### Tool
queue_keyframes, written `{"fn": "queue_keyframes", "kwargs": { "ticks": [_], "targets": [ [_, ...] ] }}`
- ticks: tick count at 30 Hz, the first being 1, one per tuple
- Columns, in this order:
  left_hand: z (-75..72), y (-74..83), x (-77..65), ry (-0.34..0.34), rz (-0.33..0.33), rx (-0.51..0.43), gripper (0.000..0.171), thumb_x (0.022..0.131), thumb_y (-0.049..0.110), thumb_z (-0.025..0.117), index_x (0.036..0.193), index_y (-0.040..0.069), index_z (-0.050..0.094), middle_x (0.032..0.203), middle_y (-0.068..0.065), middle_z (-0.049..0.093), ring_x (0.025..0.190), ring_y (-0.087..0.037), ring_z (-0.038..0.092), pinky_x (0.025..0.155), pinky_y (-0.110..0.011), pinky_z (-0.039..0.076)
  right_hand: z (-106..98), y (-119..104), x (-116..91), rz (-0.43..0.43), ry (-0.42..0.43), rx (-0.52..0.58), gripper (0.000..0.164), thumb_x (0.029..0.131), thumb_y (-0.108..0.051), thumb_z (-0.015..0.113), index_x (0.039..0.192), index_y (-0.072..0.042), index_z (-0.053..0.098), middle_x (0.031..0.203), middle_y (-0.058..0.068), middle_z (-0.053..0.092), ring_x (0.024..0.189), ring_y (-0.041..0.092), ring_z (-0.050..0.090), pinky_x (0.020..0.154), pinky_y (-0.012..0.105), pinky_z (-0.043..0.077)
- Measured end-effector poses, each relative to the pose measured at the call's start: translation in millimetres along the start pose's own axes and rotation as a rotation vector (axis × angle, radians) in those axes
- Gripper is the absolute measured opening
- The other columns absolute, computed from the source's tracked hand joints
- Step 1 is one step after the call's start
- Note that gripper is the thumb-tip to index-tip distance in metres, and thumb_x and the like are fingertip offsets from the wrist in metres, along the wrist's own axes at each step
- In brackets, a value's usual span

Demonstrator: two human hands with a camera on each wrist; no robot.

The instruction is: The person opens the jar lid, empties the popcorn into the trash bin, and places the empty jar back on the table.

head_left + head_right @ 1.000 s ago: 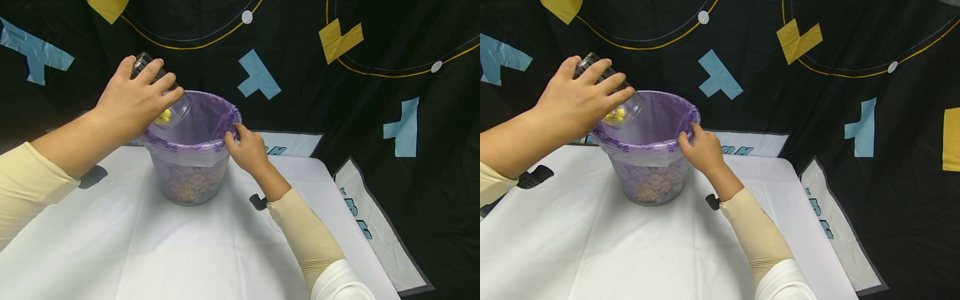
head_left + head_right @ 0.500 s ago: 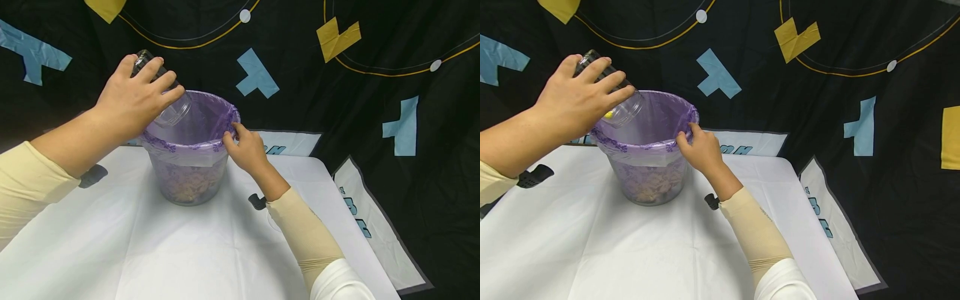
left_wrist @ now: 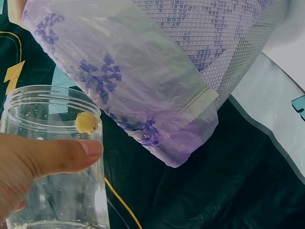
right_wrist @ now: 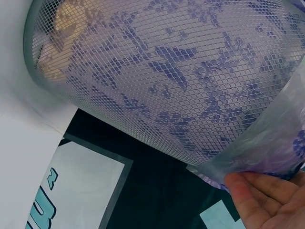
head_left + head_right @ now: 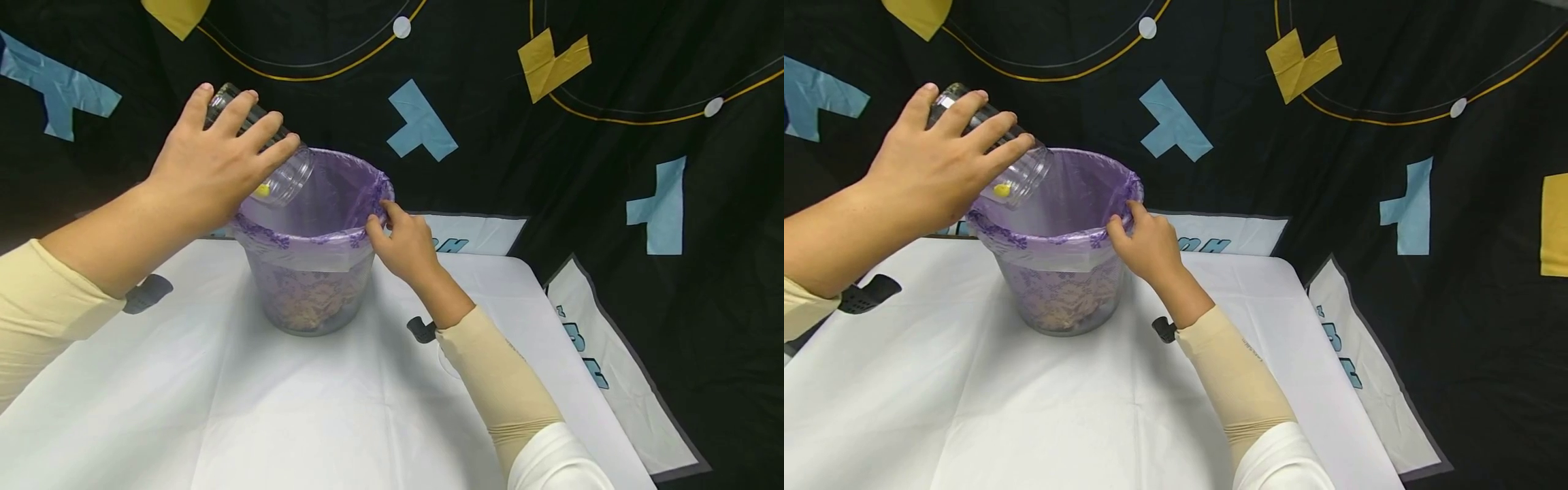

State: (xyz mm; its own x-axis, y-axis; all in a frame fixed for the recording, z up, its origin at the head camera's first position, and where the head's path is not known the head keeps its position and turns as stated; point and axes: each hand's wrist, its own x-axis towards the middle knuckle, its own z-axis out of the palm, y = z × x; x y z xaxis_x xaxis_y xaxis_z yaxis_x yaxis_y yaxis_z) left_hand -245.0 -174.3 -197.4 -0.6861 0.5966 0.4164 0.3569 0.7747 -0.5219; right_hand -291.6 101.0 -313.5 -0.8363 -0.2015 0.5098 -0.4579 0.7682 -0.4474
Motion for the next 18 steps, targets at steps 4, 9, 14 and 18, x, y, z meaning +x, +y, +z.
{"fn": "queue_keyframes", "kwargs": {
  "ticks": [4, 9, 14, 18],
  "targets": [
    [1.8, -0.1, 0.9, -0.003, 0.035, 0.017, 0.126, 0.040, 0.018, 0.101, 0.149, 0.014, 0.039, 0.152, -0.025, 0.035, 0.145, -0.047, 0.017, 0.118, -0.066, -0.005, -0.1, -0.1, -0.6, 0.004, -0.005, 0.001, 0.056, 0.096, -0.040, 0.047, 0.134, -0.002, 0.059, 0.111, 0.014, 0.073, 0.084, 0.021, 0.067, 0.076, 0.036, 0.059],
    [4.0, 0.0, 1.4, 0.007, 0.061, 0.011, 0.111, 0.046, 0.013, 0.099, 0.144, 0.014, 0.046, 0.144, -0.023, 0.044, 0.143, -0.045, 0.022, 0.118, -0.064, -0.009, -0.1, -0.7, -0.3, 0.006, -0.001, 0.003, 0.056, 0.096, -0.040, 0.047, 0.134, -0.002, 0.059, 0.110, 0.013, 0.073, 0.086, 0.022, 0.067, 0.076, 0.036, 0.059],
    [5.5, -0.2, 1.6, 0.036, 0.087, 0.008, 0.108, 0.042, 0.008, 0.099, 0.139, 0.014, 0.051, 0.140, -0.022, 0.047, 0.142, -0.045, 0.025, 0.119, -0.064, -0.007, 0.2, -1.0, 0.1, 0.013, -0.007, 0.006, 0.056, 0.096, -0.041, 0.047, 0.135, -0.002, 0.059, 0.110, 0.013, 0.073, 0.078, 0.018, 0.063, 0.072, 0.035, 0.057],
    [6.7, 1.1, 3.0, 0.063, 0.108, 0.017, 0.109, 0.041, 0.006, 0.099, 0.139, 0.013, 0.052, 0.139, -0.021, 0.049, 0.141, -0.044, 0.027, 0.120, -0.065, -0.002, -0.1, -0.8, 0.2, 0.015, -0.007, 0.015, 0.056, 0.096, -0.041, 0.047, 0.135, -0.002, 0.059, 0.109, 0.013, 0.073, 0.078, 0.018, 0.063, 0.072, 0.034, 0.057]
  ]
}}
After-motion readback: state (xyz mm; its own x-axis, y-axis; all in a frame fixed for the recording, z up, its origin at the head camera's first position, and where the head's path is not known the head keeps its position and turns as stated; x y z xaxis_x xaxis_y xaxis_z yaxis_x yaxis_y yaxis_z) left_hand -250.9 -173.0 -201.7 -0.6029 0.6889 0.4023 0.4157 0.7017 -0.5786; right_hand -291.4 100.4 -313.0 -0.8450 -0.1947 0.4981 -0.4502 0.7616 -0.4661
